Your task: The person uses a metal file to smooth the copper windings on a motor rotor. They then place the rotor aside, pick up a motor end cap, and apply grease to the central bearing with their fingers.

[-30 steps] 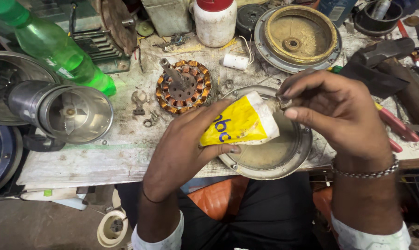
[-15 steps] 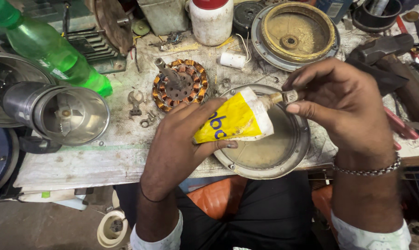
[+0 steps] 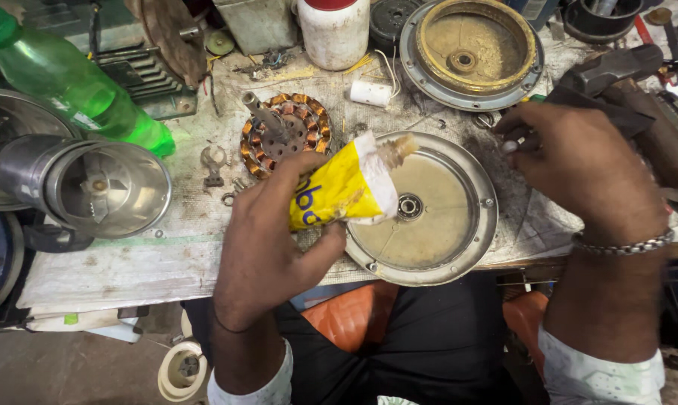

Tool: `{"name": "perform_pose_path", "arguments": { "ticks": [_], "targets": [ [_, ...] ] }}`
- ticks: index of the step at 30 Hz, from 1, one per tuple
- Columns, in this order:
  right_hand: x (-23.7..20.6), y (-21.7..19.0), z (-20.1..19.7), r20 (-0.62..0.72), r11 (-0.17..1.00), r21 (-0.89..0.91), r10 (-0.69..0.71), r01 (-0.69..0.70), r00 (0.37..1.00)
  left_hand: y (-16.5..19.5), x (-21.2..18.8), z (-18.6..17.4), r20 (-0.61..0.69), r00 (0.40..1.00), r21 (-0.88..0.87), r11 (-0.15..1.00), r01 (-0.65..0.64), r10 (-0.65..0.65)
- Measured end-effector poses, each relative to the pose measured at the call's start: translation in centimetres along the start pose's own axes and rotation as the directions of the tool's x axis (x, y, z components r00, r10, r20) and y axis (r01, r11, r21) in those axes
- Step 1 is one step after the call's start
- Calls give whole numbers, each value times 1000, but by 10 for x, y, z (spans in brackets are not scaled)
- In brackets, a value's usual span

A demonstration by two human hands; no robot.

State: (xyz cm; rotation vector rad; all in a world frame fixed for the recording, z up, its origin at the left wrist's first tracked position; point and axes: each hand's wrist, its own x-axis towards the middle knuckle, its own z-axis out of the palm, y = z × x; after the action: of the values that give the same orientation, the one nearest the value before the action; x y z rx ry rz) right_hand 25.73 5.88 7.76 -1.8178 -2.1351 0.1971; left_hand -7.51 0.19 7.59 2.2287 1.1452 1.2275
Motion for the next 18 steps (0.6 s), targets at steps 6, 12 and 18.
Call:
{"name": "perform_pose_path", "arguments": {
  "ticks": [6,12,18],
  "targets": [
    [-6,-15,-4,-108,993,-49,-113,108,988,-4,4,17,-56,991,322,941,-100,124],
    [-24,-43,-4,-89,741,629,-229,233,969,-18,5,31,-68,988,378,920,-104,139],
    [-19,-49,11,51,494,865,-259,86,965,-23,3,30,-17,974,376,904,-203,226]
  ]
}}
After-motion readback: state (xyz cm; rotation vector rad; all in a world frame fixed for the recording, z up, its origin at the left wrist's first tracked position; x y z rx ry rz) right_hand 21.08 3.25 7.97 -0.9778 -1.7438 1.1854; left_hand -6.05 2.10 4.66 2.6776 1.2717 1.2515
